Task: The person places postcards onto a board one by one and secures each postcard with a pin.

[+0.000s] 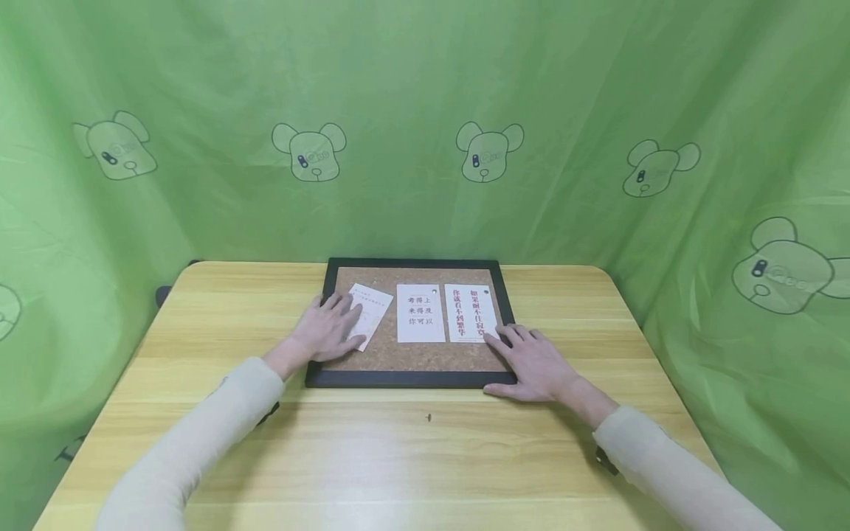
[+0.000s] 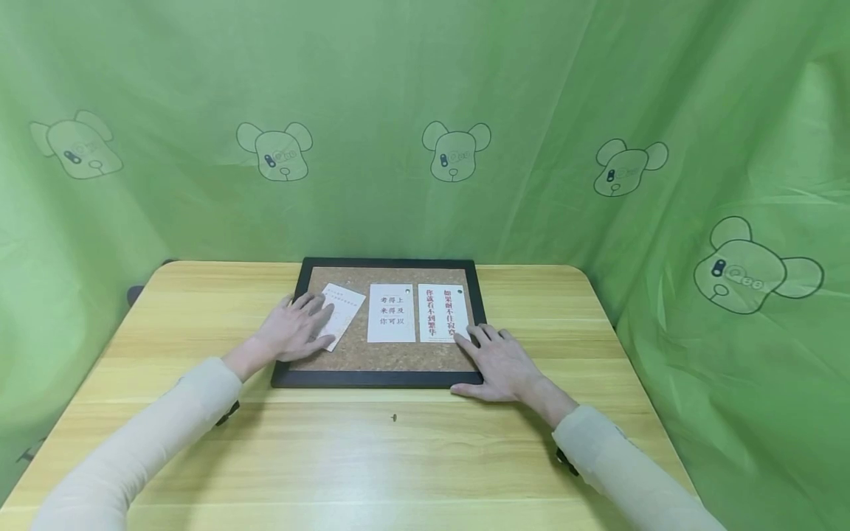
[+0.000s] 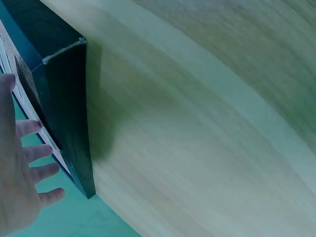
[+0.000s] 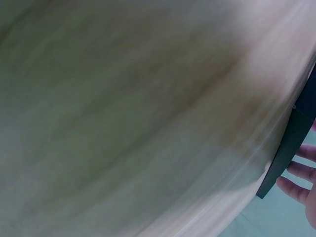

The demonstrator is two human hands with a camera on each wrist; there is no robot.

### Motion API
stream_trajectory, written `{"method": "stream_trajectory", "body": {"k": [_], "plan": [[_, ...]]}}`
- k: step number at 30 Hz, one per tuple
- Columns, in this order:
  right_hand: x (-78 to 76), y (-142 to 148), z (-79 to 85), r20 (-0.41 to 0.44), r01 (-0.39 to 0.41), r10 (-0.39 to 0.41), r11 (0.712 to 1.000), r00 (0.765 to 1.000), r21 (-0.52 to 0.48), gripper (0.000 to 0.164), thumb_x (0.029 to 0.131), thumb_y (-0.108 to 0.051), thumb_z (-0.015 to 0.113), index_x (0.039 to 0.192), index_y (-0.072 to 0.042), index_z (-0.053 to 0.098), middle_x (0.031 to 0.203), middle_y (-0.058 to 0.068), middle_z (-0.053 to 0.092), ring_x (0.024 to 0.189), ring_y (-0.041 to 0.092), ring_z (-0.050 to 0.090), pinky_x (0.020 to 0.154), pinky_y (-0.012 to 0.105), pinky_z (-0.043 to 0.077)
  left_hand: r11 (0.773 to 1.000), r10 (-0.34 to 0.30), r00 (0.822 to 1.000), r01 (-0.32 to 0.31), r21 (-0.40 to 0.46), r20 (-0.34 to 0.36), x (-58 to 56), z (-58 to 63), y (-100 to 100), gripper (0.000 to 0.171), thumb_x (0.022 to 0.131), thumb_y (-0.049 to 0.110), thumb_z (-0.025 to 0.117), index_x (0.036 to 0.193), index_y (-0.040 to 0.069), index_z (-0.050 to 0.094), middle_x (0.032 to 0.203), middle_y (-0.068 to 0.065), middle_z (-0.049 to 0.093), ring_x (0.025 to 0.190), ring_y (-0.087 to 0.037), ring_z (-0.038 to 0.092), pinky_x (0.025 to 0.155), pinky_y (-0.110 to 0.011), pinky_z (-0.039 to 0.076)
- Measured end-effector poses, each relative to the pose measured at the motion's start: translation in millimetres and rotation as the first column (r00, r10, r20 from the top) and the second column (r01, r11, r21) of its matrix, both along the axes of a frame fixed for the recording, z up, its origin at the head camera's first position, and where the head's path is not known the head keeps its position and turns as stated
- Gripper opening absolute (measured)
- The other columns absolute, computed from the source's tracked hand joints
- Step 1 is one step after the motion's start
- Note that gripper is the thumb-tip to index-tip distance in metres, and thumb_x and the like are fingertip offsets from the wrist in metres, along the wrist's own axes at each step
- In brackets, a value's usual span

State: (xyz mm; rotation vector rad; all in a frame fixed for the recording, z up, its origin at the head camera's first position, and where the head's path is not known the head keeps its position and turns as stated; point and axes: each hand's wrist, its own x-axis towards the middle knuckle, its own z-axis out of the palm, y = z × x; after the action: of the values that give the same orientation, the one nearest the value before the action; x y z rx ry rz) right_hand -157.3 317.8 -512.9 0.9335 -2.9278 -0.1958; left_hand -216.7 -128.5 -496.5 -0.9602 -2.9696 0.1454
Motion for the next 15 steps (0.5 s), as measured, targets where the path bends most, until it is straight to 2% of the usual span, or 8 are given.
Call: {"method": "stream_trajectory", "body": {"k": [5, 10, 15], "plan": [[-0.2, 0.2, -0.4, 0.002, 0.004, -0.004, 1.000, 1.000, -0.003, 0.108, 0.084, -0.096, 0.043, 0.163, -0.021, 0.041, 0.155, 0.019, 0.051, 0.139, 0.041, 0.054, 0.109, 0.064, 0.051, 1.000, -0.007, 1.000, 0.007, -0.003, 0.013, 0.6, 1.9, 0.3, 0.074, 0.105, 0.061, 0.045, 0.158, 0.009, 0.048, 0.162, -0.024, 0.048, 0.151, -0.044, 0.046, 0.125, -0.066, 0.034], [-0.3, 0.1, -0.1, 0.010, 0.011, -0.011, 1.000, 1.000, -0.005, 0.109, 0.084, -0.096, 0.043, 0.163, -0.021, 0.040, 0.156, 0.019, 0.051, 0.139, 0.042, 0.053, 0.110, 0.064, 0.050, 1.000, -0.016, 1.000, 0.016, -0.001, -0.013, -0.7, -1.1, 1.7, 0.074, 0.105, 0.062, 0.046, 0.155, 0.008, 0.051, 0.157, -0.025, 0.053, 0.147, -0.045, 0.049, 0.124, -0.067, 0.036], [0.0, -0.1, -0.7, 0.008, 0.013, -0.012, 1.000, 1.000, -0.006, 0.108, 0.084, -0.096, 0.044, 0.163, -0.021, 0.041, 0.155, 0.019, 0.051, 0.139, 0.041, 0.053, 0.109, 0.064, 0.050, 1.000, -0.001, 1.000, 0.001, -0.014, -0.008, -2.2, -4.0, 3.7, 0.075, 0.105, 0.063, 0.046, 0.156, 0.008, 0.050, 0.158, -0.024, 0.052, 0.149, -0.045, 0.048, 0.125, -0.066, 0.034]]}}
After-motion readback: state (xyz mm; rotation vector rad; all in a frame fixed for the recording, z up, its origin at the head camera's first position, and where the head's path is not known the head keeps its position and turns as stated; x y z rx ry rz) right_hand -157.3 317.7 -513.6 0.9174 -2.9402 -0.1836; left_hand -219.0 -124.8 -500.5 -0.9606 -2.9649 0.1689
